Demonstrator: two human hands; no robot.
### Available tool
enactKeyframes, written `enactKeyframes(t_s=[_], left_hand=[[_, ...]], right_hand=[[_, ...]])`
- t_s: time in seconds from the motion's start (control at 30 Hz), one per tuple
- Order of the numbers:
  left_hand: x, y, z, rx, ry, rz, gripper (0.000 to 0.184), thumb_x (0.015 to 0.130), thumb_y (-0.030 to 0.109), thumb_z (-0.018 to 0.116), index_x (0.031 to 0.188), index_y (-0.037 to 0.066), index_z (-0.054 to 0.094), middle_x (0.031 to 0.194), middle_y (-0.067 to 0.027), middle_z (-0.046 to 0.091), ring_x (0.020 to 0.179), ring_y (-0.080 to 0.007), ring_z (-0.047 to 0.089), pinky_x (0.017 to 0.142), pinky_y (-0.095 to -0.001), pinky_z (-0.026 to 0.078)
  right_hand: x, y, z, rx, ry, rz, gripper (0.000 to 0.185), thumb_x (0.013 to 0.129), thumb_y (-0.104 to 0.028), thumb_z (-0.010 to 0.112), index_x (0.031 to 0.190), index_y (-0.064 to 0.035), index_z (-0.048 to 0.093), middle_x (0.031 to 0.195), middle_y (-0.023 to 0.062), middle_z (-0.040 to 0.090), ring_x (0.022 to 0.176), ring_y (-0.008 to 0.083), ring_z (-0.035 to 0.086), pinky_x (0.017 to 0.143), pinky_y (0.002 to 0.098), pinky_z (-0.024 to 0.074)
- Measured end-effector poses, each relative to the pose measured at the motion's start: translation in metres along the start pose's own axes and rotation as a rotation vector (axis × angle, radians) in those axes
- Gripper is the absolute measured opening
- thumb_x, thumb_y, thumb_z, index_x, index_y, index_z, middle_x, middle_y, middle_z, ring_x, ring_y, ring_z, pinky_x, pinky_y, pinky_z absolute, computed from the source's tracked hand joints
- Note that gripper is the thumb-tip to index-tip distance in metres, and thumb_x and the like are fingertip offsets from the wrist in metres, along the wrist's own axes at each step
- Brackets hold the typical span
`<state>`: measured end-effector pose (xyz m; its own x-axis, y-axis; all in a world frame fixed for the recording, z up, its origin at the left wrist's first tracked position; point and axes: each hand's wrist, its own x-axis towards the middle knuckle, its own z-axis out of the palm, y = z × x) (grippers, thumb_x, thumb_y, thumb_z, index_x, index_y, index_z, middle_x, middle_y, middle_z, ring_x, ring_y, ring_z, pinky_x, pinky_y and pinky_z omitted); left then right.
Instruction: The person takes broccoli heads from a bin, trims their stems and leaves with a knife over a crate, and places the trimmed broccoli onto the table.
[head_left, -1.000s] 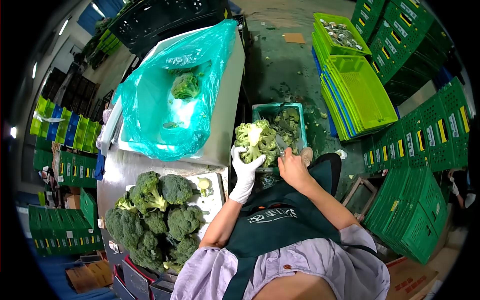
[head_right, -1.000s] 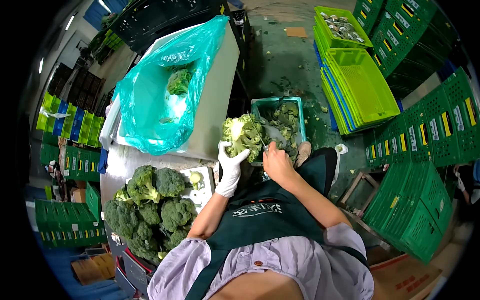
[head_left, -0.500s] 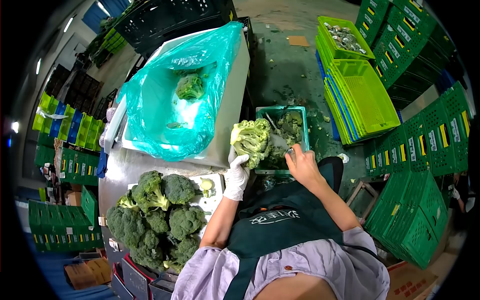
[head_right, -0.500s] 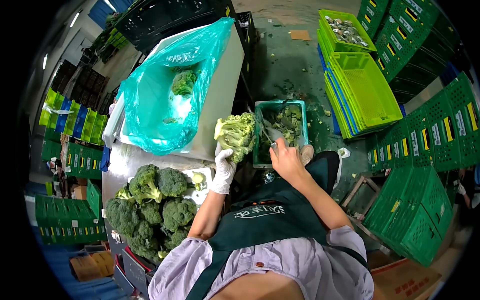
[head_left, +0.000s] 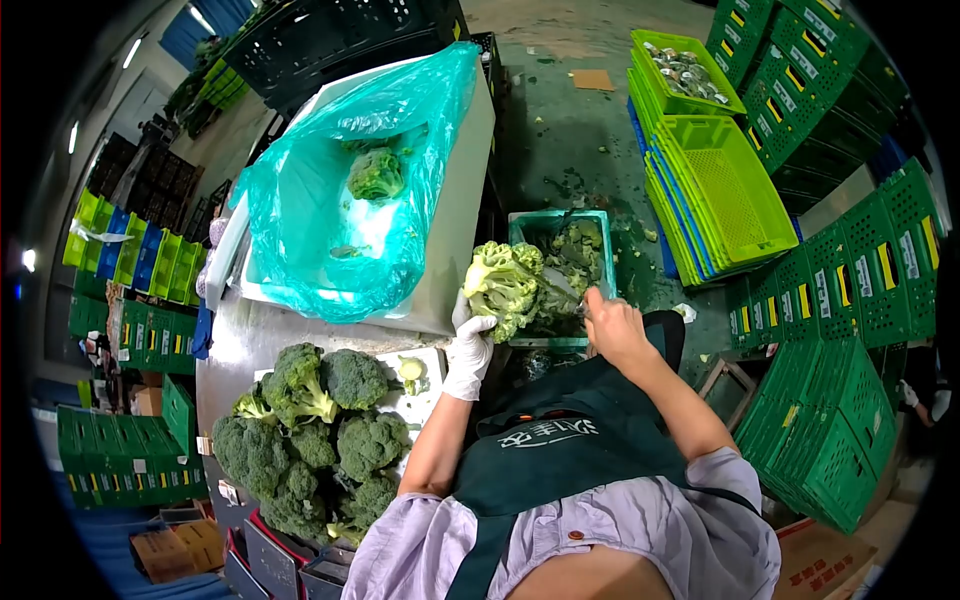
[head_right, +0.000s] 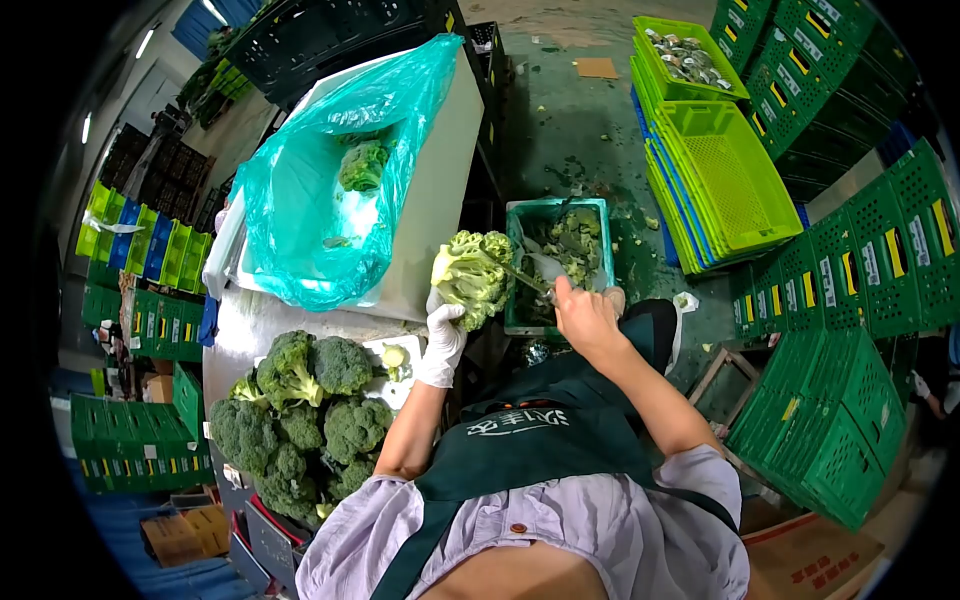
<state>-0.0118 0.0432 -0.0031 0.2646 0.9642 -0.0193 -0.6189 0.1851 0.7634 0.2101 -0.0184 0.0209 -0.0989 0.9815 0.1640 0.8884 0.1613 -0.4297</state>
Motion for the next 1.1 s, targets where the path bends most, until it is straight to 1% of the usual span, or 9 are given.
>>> enactKeyframes(t_s=[0.07,0.13,0.23,0.37,0.5,0.67,1.0,1.03,1.1], left_hand=[[-0.002,-0.003,-0.009,0.01,-0.013,-0.007,0.077,0.058,0.01,0.055,0.133,-0.001,0.038,0.122,-0.0134,0.053,0.114,-0.0257,0.054,0.099,-0.037,0.046],[-0.001,0.0,-0.008,0.023,-0.035,-0.014,0.076,0.057,0.01,0.055,0.131,-0.001,0.04,0.12,-0.0129,0.054,0.113,-0.0254,0.054,0.098,-0.0368,0.046],[-0.003,0.004,-0.011,0.019,-0.019,-0.032,0.075,0.057,0.011,0.055,0.13,-0.001,0.042,0.118,-0.0126,0.055,0.111,-0.0261,0.055,0.098,-0.0367,0.046],[-0.001,0.0,-0.027,-0.1,-0.045,-0.077,0.083,0.058,0.01,0.054,0.138,-0.002,0.034,0.127,-0.0147,0.052,0.117,-0.0286,0.052,0.104,-0.0389,0.041],[-0.003,0.005,-0.022,-0.224,-0.036,-0.133,0.087,0.06,0.011,0.056,0.141,-0.001,0.026,0.135,-0.0173,0.042,0.125,-0.031,0.044,0.108,-0.0418,0.036],[-0.004,0.001,-0.027,-0.363,-0.006,-0.161,0.085,0.062,0.012,0.056,0.141,0.0,0.026,0.136,-0.0175,0.042,0.126,-0.0311,0.043,0.108,-0.0426,0.035],[0.002,0.004,-0.012,-0.305,-0.029,-0.226,0.074,0.074,0.01,0.056,0.141,-0.001,0.028,0.134,-0.0151,0.044,0.123,-0.0266,0.046,0.106,-0.0391,0.038],[0.002,0.004,-0.009,-0.317,-0.011,-0.218,0.062,0.075,0.008,0.056,0.134,-0.002,0.038,0.127,-0.0143,0.05,0.117,-0.0248,0.051,0.103,-0.0369,0.041],[0.002,-0.001,-0.015,-0.269,0.035,-0.245,0.055,0.075,0.008,0.056,0.128,-0.002,0.044,0.122,-0.0138,0.053,0.114,-0.0239,0.053,0.101,-0.0358,0.043]], right_hand=[[0.008,0.008,0.005,-0.172,-0.005,0.084,0.021,0.078,-0.005,0.057,0.094,-0.0007,0.046,0.061,0.0176,0.059,0.059,0.0373,0.064,0.05,0.0469,0.0498],[0.021,0.021,0.002,-0.232,0.063,0.231,0.016,0.081,-0.007,0.056,0.092,-0.0008,0.045,0.065,0.0204,0.062,0.061,0.0384,0.064,0.054,0.0492,0.0512],[0.025,0.033,-0.014,0.026,0.065,0.28,0.021,0.088,-0.018,0.055,0.098,-0.0012,0.047,0.07,0.0261,0.061,0.068,0.0456,0.061,0.06,0.0522,0.0501],[0.018,0.029,-0.013,0.244,0.016,0.252,0.026,0.086,-0.019,0.06,0.101,0.0007,0.053,0.075,0.0302,0.061,0.075,0.048,0.059,0.065,0.0515,0.049],[0.011,0.024,-0.009,0.263,0.022,0.25,0.028,0.084,-0.019,0.062,0.102,0.0017,0.056,0.077,0.0282,0.062,0.075,0.047,0.06,0.066,0.0506,0.0493],[0.005,0.021,-0.012,0.234,-0.04,0.293,0.03,0.083,-0.021,0.063,0.102,0.0018,0.056,0.077,0.0273,0.063,0.076,0.0458,0.061,0.068,0.0502,0.0494],[0.0,0.022,-0.012,0.184,-0.057,0.287,0.034,0.083,-0.024,0.064,0.106,-0.0005,0.058,0.08,0.0276,0.063,0.078,0.0451,0.061,0.07,0.0496,0.0498],[0.0,0.022,-0.013,0.182,-0.062,0.284,0.034,0.083,-0.024,0.064,0.106,-0.0005,0.058,0.08,0.0276,0.063,0.078,0.0451,0.061,0.07,0.0496,0.0498],[0.0,0.022,-0.015,0.209,-0.073,0.294,0.035,0.082,-0.025,0.064,0.105,-0.0004,0.058,0.081,0.0276,0.063,0.079,0.0451,0.061,0.07,0.0495,0.0497]])
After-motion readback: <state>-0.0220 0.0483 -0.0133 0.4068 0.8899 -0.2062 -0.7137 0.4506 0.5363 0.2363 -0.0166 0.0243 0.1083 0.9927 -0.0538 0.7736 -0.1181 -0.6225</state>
